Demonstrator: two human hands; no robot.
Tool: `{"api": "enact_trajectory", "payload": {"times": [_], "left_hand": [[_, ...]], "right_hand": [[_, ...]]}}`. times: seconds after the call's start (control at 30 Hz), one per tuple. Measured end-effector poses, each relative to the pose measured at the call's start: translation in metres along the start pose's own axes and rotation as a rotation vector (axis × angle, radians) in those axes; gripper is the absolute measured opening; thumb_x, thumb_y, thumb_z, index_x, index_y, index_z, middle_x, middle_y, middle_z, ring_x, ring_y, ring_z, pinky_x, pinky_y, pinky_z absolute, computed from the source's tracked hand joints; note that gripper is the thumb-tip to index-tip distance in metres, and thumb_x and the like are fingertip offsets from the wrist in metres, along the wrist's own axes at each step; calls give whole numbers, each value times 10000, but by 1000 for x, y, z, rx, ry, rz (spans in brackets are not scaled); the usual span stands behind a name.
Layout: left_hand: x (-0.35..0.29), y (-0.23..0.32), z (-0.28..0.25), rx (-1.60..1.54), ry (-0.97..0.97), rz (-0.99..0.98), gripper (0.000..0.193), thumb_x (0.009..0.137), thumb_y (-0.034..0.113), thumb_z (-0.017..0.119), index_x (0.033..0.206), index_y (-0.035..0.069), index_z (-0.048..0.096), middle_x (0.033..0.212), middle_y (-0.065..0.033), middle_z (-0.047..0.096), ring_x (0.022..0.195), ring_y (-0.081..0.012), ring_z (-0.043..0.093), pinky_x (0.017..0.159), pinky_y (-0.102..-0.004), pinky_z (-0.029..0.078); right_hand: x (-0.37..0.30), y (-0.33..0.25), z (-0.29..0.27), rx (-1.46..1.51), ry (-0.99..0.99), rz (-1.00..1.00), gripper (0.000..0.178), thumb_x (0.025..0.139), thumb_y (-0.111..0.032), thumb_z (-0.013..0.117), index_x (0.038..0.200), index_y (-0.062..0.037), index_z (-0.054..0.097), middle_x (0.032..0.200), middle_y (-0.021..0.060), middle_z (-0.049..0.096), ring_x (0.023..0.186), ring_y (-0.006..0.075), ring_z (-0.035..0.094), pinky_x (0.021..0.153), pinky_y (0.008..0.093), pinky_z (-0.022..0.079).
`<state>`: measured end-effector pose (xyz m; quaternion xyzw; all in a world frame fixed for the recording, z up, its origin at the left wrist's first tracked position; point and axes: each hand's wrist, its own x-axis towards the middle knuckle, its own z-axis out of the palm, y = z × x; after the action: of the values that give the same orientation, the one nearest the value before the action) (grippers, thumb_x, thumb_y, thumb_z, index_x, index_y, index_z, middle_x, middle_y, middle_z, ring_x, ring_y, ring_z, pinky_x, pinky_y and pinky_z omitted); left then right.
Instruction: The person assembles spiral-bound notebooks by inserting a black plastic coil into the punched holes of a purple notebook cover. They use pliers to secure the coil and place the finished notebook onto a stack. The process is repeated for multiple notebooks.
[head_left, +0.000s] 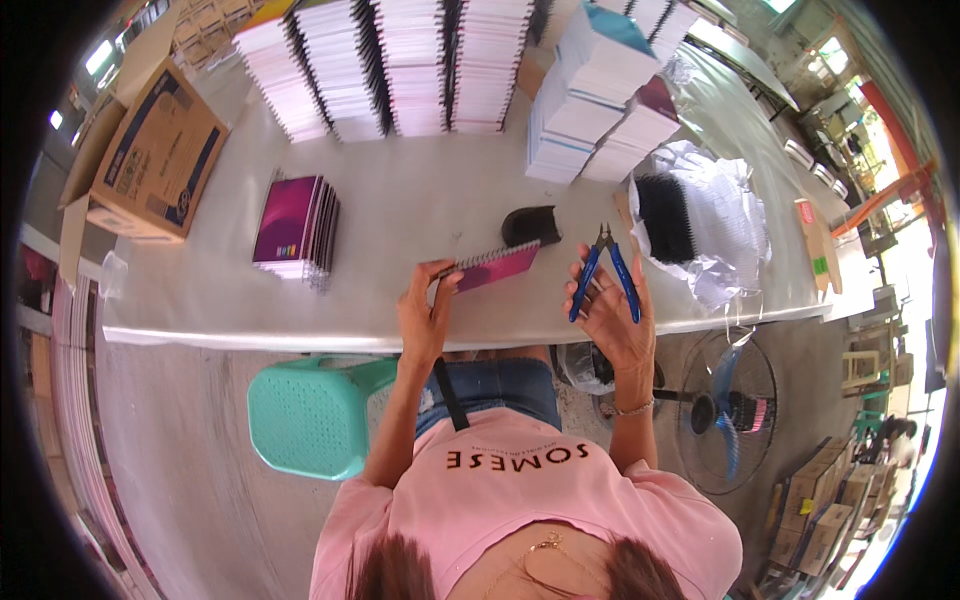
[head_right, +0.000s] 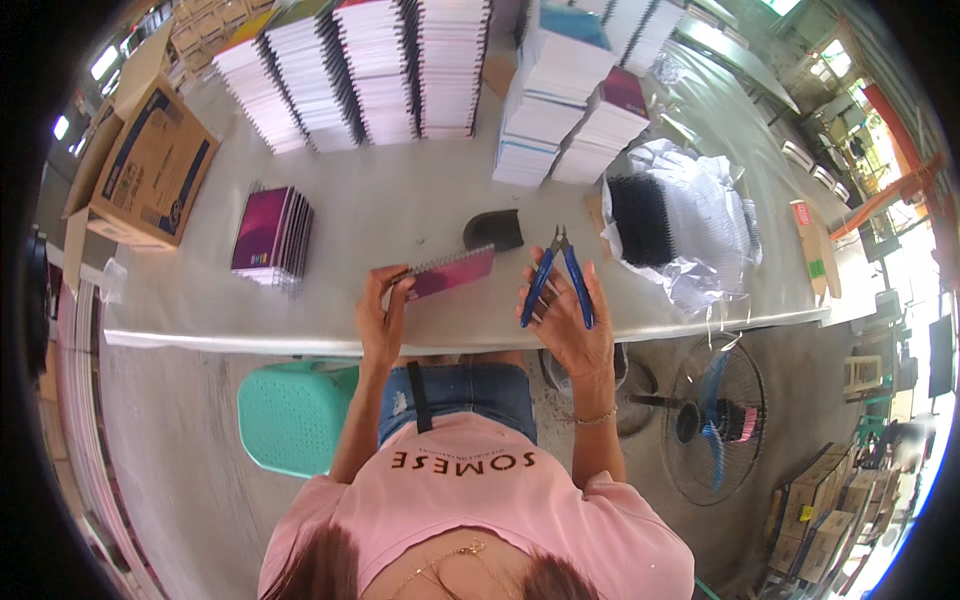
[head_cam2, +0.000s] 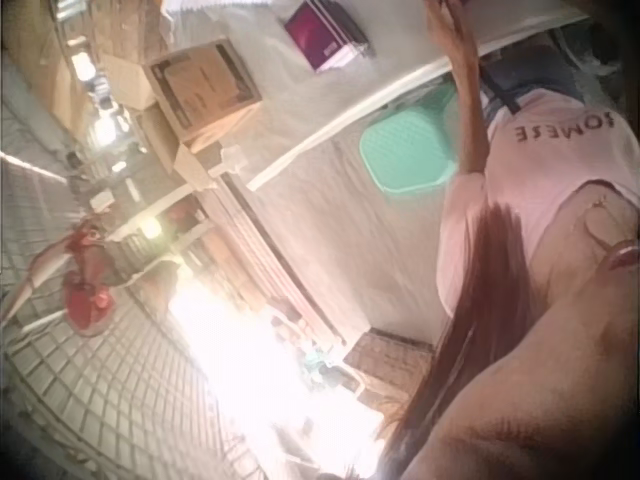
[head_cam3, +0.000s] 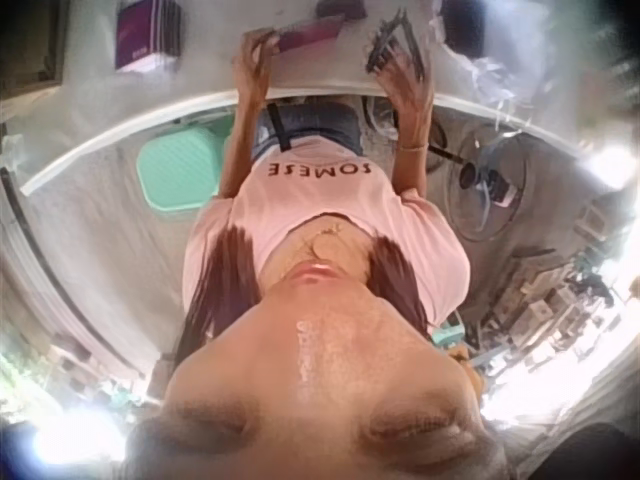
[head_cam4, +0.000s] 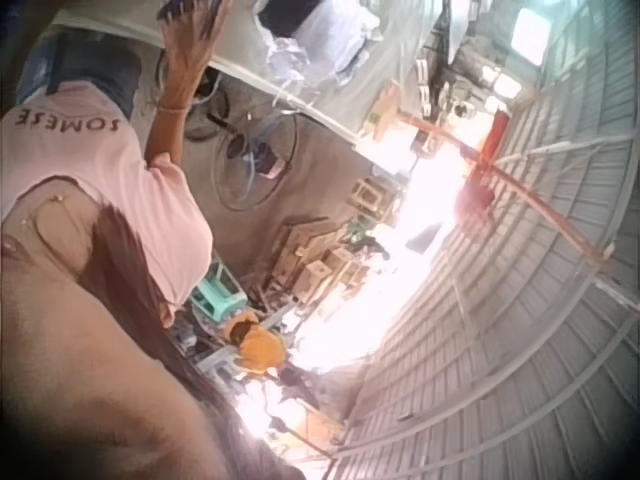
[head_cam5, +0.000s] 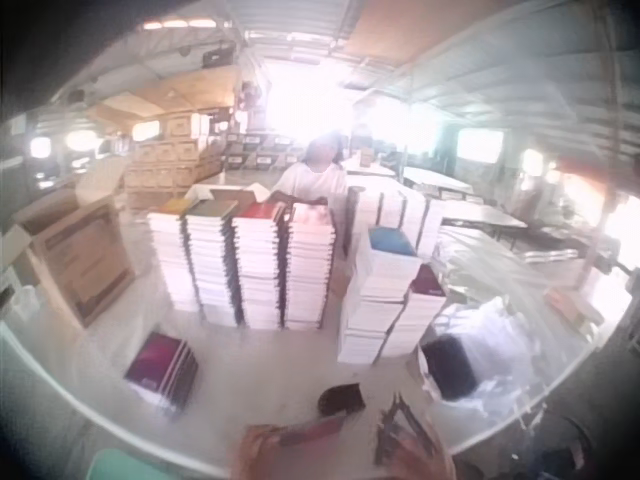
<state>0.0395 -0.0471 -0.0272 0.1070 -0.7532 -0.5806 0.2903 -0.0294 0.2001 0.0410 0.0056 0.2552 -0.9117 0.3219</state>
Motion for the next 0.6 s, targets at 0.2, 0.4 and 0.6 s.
{"api": "enact_trajectory", "payload": {"times": [0.2,0.4,0.6], "left_hand": [[5,3,-4,153,-40,97,186,919,89,670,1077,34,590,971,-118,713,836,-294,710,728,-342,552],[8,2,-10,235,-85,136,187,888,101,695,1047,44,614,973,-116,711,849,-329,695,726,-360,548],[7,15,-7,215,-83,25,162,890,102,698,1029,28,660,1001,-110,717,908,-284,700,777,-336,543]], "right_hand": [[4,37,11,-45,-102,171,614,992,-439,534,1443,-51,385,1155,155,595,1035,269,614,937,446,497],[7,52,15,115,-140,412,579,1003,-492,489,1454,-139,399,1222,148,583,1071,307,600,932,590,463],[-1,78,11,96,-254,479,556,1002,-488,499,1447,-170,393,1392,156,476,1180,323,555,915,507,483]]}}
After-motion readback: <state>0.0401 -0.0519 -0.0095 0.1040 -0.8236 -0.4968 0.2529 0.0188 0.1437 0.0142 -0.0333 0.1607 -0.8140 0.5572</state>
